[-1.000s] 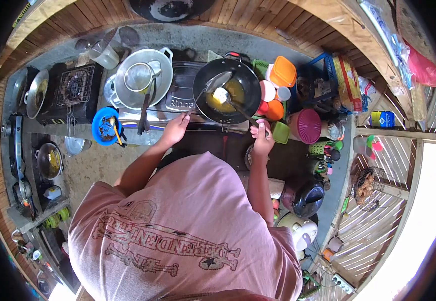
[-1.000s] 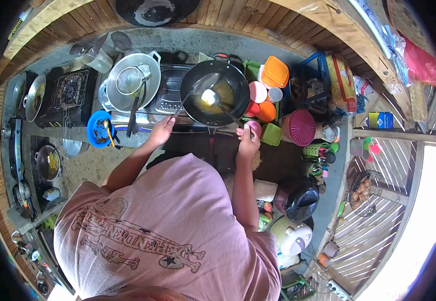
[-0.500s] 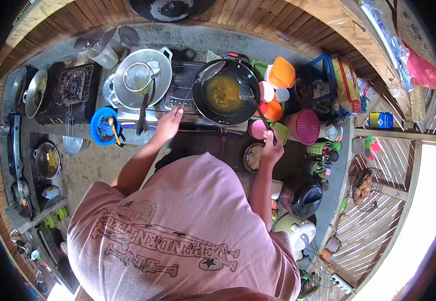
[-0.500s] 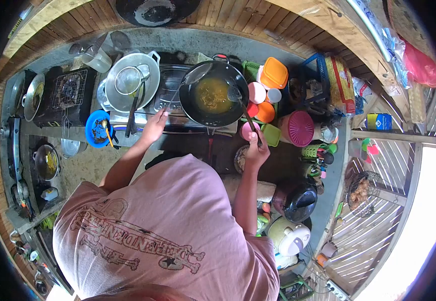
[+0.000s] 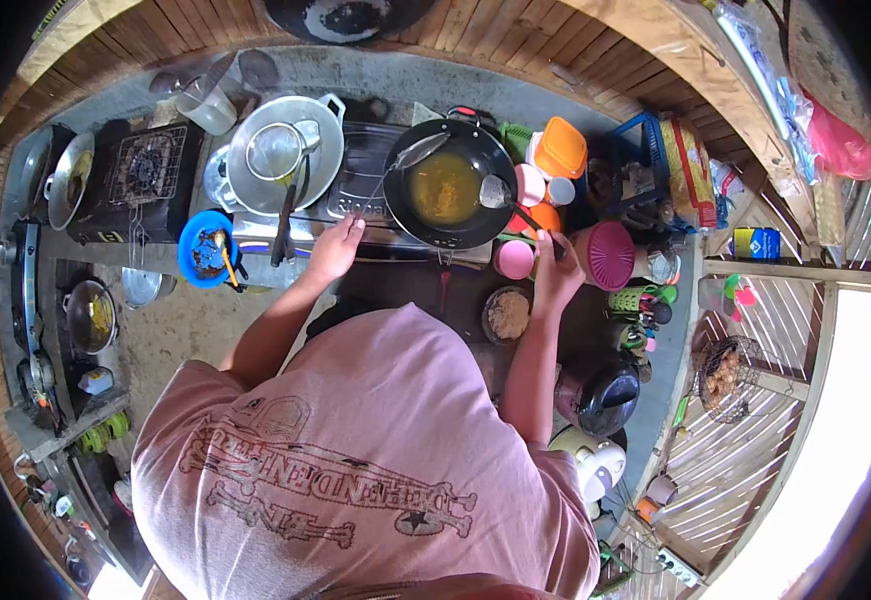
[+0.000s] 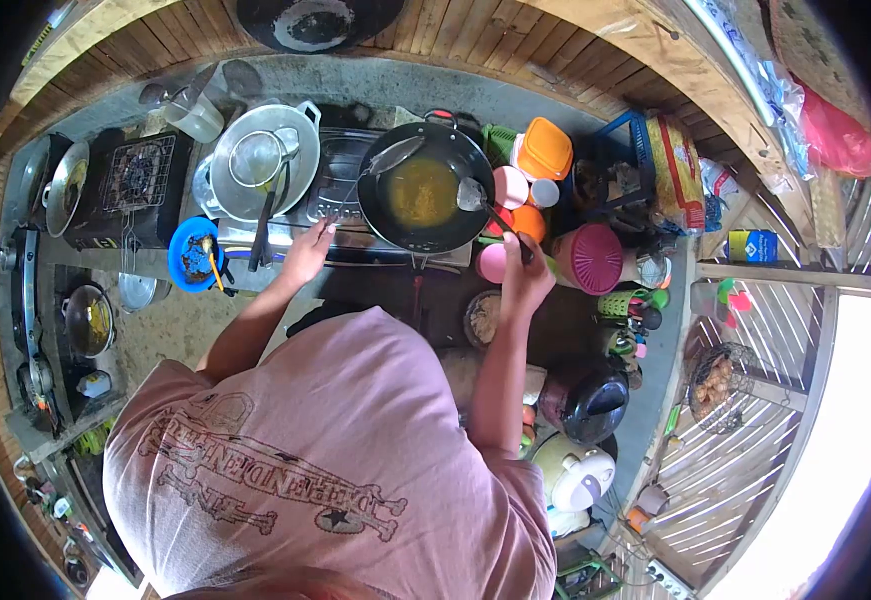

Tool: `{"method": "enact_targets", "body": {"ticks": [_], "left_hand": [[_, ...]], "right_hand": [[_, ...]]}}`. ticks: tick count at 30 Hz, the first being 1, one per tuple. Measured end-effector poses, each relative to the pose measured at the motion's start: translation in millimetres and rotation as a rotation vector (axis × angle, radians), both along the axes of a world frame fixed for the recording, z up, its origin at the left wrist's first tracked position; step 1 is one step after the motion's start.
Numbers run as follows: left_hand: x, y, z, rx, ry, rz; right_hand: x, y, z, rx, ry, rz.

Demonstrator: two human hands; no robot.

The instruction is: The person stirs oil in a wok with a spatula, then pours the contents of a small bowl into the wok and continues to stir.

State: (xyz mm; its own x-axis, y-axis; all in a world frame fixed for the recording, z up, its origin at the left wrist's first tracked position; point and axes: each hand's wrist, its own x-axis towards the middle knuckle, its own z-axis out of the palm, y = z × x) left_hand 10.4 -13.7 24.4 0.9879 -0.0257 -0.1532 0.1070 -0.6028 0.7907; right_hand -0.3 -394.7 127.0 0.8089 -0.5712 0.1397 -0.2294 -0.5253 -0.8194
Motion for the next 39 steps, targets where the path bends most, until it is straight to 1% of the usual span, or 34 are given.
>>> {"method": "enact_targets", "body": {"ticks": [2,5,7,8,10,11,13,14,16,17,19,20,22,24,26,30,32,33,35,38,39], "left_hand": [[-0.1,0.9,-5.9,-0.026,0.050,0.006],[-2.8,0.6,-16.4,-0.027,-0.007,0.009],[-4.5,1.0,-15.6,-0.019,0.020,0.007],[-5.5,1.2,-14.7,-0.008,0.050,0.001],[-6.7,0.1,-3.4,-0.004,0.094,-0.001],[-6.7,-0.2,0.3,0.001,0.137,-0.006],[-7.4,1.0,-5.6,0.005,0.122,-0.016],[-8.0,1.2,-7.9,0.008,0.107,-0.028],[-9.1,0.3,-4.3,0.000,0.114,-0.030],[-9.8,-0.3,-2.7,-0.008,0.121,-0.033],[-11.2,-2.3,-3.4,-0.026,0.121,-0.031],[-11.2,-2.9,-4.2,-0.043,0.122,-0.031],[-11.1,-3.4,-7.3,-0.046,0.136,-0.029],[-8.9,-3.7,-6.1,-0.049,0.147,-0.026],[-9.5,-3.8,-1.1,-0.079,0.126,-0.016],[-5.6,-3.1,-4.3,-0.084,0.063,-0.004],[-3.6,-2.7,0.1,-0.094,0.049,-0.002],[-2.5,-2.9,1.6,-0.094,0.049,-0.004],[-1.5,-3.9,4.6,-0.091,0.044,-0.006],[-1.2,-4.9,10.6,-0.061,0.082,0.000],[-1.4,-4.8,10.4,-0.061,0.081,0.001]], "right_hand": [[10.4,2.3,10.1,-0.036,-0.004,0.010],[20.2,2.9,18.3,-0.080,-0.034,0.070],[24.3,5.3,22.5,-0.128,-0.009,0.132],[27.4,3.7,20.5,-0.130,-0.010,0.134],[35.2,0.5,12.9,-0.324,-0.053,0.182],[38.7,-0.2,8.9,-0.324,-0.054,0.183],[44.2,1.2,4.0,-0.403,-0.080,0.197],[45.6,0.3,-3.5,-0.404,-0.080,0.197],[48.3,-1.6,-23.1,-0.169,-0.067,0.133],[48.2,-1.9,-31.2,-0.170,-0.069,0.136],[44.2,-0.3,-44.3,0.191,-0.034,0.008],[41.5,-0.1,-50.5,0.191,-0.036,0.011],[30.9,-1.9,-64.7,0.526,-0.135,0.036],[21.2,-2.4,-67.3,0.495,-0.148,0.064],[10.3,3.9,-62.5,0.487,-0.233,0.067],[-6.3,11.6,-38.0,0.423,-0.234,0.122],[-10.7,10.1,-26.1,0.167,-0.196,0.255],[-12.3,9.3,-22.3,0.166,-0.196,0.253],[-15.5,8.5,-15.0,-0.060,-0.198,0.313],[-19.6,19.0,10.3,-0.093,-0.201,0.249],[-18.7,16.0,5.5,-0.093,-0.202,0.250]]}}
